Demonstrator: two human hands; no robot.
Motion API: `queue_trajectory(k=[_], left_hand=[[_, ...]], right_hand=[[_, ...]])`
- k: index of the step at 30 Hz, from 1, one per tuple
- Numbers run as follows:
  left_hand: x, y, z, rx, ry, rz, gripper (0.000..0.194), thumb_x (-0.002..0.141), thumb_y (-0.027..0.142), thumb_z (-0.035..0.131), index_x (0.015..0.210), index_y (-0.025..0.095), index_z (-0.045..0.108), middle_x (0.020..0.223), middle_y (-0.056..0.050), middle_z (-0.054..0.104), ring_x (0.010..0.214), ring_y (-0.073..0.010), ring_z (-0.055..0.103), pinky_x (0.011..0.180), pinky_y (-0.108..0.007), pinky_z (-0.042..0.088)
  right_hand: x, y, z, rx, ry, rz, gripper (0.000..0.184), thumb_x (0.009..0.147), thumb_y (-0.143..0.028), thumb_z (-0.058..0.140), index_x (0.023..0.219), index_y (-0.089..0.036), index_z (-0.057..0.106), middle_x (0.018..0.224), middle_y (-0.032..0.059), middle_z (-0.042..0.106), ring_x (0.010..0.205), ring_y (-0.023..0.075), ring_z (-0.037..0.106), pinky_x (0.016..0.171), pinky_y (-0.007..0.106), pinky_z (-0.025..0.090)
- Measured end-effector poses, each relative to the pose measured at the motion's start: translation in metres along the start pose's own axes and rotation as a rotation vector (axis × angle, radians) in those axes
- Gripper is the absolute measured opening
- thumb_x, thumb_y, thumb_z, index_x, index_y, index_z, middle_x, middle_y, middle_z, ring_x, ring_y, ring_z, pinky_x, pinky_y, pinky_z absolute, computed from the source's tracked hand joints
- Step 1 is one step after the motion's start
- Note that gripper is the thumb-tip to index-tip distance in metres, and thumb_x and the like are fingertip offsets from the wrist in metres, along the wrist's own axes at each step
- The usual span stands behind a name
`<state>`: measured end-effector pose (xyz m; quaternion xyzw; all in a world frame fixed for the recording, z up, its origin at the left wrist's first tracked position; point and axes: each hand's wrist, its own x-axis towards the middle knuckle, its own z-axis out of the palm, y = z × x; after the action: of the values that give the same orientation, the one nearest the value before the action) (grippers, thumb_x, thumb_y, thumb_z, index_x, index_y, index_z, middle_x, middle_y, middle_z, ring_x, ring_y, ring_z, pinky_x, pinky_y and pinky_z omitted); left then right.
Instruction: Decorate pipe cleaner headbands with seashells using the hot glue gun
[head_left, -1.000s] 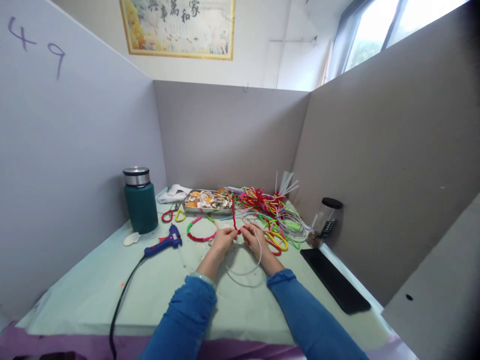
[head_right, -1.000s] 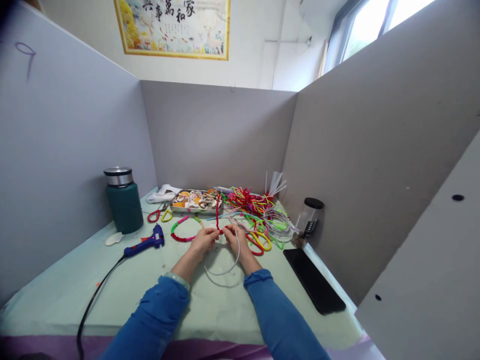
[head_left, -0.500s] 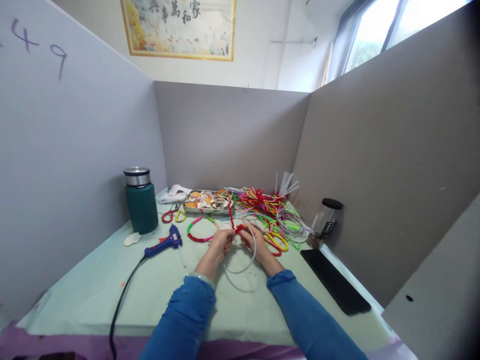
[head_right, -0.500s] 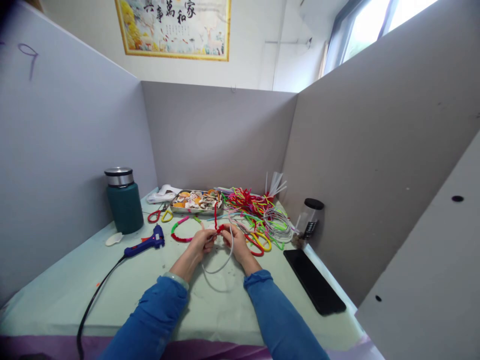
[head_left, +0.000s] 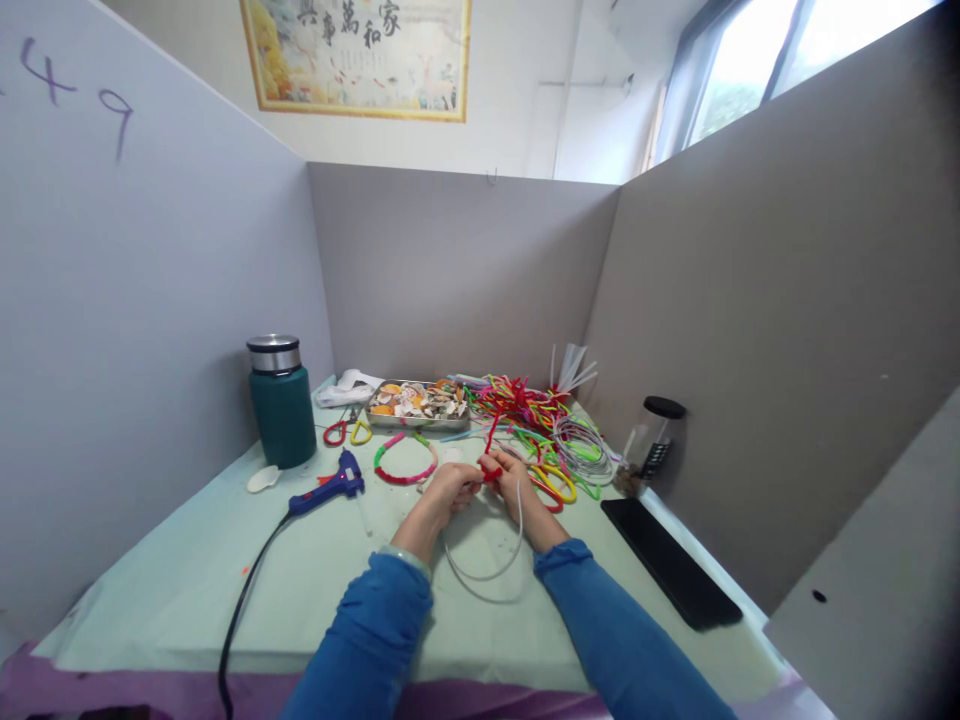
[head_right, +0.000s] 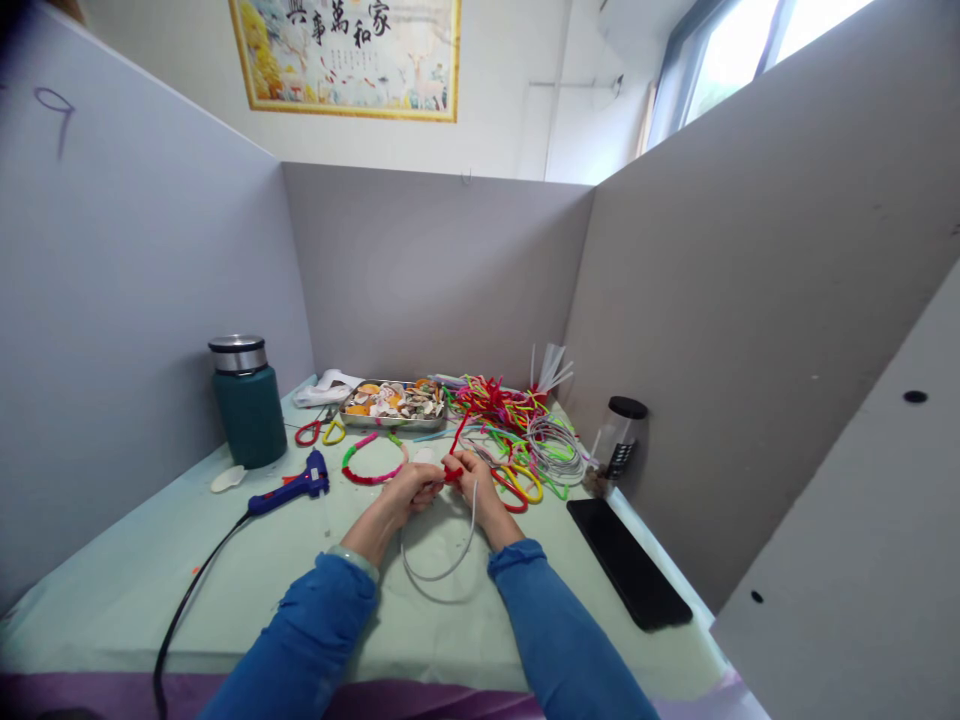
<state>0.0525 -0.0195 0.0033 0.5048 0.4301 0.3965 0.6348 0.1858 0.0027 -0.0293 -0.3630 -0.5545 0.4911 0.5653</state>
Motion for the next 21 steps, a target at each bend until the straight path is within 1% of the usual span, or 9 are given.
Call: queue_trajectory(k=[3, 7, 10, 13, 17, 21], left_hand=[[-0.0002, 0.0, 0.0005, -0.005, -0.006, 0.026, 0.021, 0.062, 0.029, 0.06, 0.054, 0.017, 0.046, 0.043, 0.008, 0.032, 0.035, -0.0025, 0.018, 0.039, -0.024, 0.005], [-0.0019, 0.0028, 0.0011, -0.126, 0.018, 0.055, 0.021, 0.06, 0.029, 0.064, 0.064, 0.018, 0.047, 0.046, 0.009, 0.035, 0.035, -0.0026, 0.019, 0.04, -0.023, 0.005], [-0.0041, 0.006, 0.0013, -0.197, 0.032, 0.083, 0.025, 0.057, 0.027, 0.067, 0.073, 0.019, 0.049, 0.047, 0.009, 0.036, 0.036, -0.0024, 0.02, 0.04, -0.022, 0.004], [-0.0055, 0.0081, 0.001, -0.253, 0.015, 0.111, 0.027, 0.058, 0.025, 0.068, 0.079, 0.019, 0.052, 0.047, 0.01, 0.036, 0.036, -0.0025, 0.019, 0.04, -0.021, 0.005], [-0.0037, 0.008, -0.0002, -0.33, 0.039, 0.123, 0.027, 0.059, 0.021, 0.067, 0.082, 0.015, 0.056, 0.048, 0.009, 0.035, 0.037, -0.0022, 0.019, 0.04, -0.021, 0.007], [0.0009, 0.006, -0.0018, -0.38, 0.101, 0.135, 0.023, 0.059, 0.016, 0.066, 0.079, 0.014, 0.056, 0.048, 0.01, 0.033, 0.037, -0.0017, 0.019, 0.039, -0.02, 0.008]], right_hand=[[0.0002, -0.0002, -0.0013, 0.028, 0.029, 0.01, 0.035, 0.07, -0.051, 0.065, 0.066, -0.02, 0.048, 0.047, -0.0075, 0.04, 0.041, 0.0076, 0.031, 0.041, 0.022, 0.022], [-0.0006, -0.0016, -0.0006, 0.069, 0.068, 0.012, 0.035, 0.069, -0.049, 0.065, 0.064, -0.02, 0.046, 0.047, -0.0079, 0.04, 0.041, 0.0072, 0.031, 0.041, 0.022, 0.022], [-0.0015, -0.0021, -0.0003, 0.063, 0.07, -0.017, 0.031, 0.071, -0.046, 0.063, 0.065, -0.02, 0.047, 0.048, -0.0077, 0.041, 0.042, 0.0078, 0.032, 0.042, 0.022, 0.022], [-0.0022, -0.0025, -0.0006, 0.027, 0.061, -0.04, 0.03, 0.072, -0.045, 0.063, 0.064, -0.021, 0.047, 0.048, -0.007, 0.041, 0.042, 0.0086, 0.034, 0.042, 0.023, 0.023], [-0.0023, -0.0038, 0.0001, -0.005, 0.068, -0.044, 0.035, 0.072, -0.049, 0.065, 0.061, -0.021, 0.046, 0.046, -0.0068, 0.041, 0.042, 0.0088, 0.034, 0.042, 0.023, 0.024], [-0.0025, -0.0055, 0.0014, 0.007, 0.061, -0.039, 0.034, 0.07, -0.05, 0.067, 0.065, -0.02, 0.053, 0.046, -0.0074, 0.041, 0.041, 0.0086, 0.033, 0.041, 0.023, 0.024]])
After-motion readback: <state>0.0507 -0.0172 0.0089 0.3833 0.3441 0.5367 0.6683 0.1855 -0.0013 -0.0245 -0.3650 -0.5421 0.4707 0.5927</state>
